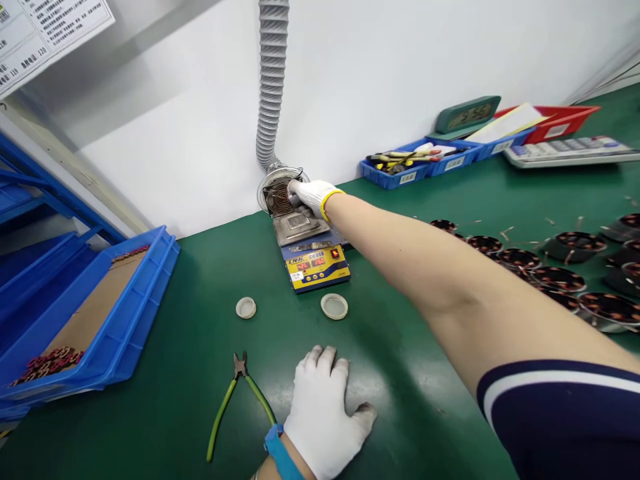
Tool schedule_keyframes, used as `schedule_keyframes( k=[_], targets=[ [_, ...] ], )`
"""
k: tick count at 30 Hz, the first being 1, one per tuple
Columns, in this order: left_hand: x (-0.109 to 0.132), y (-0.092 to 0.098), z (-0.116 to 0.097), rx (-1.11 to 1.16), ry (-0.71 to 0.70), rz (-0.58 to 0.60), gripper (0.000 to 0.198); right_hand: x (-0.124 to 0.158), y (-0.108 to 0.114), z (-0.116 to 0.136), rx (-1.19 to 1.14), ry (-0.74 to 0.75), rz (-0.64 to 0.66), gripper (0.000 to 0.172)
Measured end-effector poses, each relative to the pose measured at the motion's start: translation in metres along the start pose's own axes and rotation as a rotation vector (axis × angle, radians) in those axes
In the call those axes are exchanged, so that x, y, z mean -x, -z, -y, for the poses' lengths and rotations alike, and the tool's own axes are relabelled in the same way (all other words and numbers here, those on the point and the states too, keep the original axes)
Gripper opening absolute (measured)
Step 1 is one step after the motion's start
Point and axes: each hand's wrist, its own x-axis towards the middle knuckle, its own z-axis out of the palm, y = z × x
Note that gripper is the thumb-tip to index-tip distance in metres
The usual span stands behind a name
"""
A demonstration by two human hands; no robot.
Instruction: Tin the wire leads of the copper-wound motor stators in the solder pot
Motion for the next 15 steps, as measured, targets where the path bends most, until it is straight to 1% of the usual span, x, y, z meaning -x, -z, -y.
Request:
schedule_keyframes(
  k=[3,5,8,12,15],
  targets=[
    [0.001,0.001,0.0,0.009,-0.007,0.01,0.067,-0.001,0.009,0.005,0.232,0.093,-0.114,0.04],
    [0.001,0.002,0.0,0.01,-0.003,0.016,0.068,0.002,0.01,0.004,0.383,0.16,-0.176,0.044],
    [0.001,0.002,0.0,0.007,-0.004,0.016,0.067,0.006,0.003,-0.007,0.543,0.218,-0.184,0.047],
    [-0.001,0.0,0.002,-0.015,-0.026,-0.027,0.066,0.009,-0.005,-0.017,0.615,0.226,-0.164,0.047],
    [-0.001,-0.003,0.004,-0.011,-0.03,-0.046,0.066,0.015,0.003,-0.012,0.58,0.226,-0.205,0.056]
  ],
)
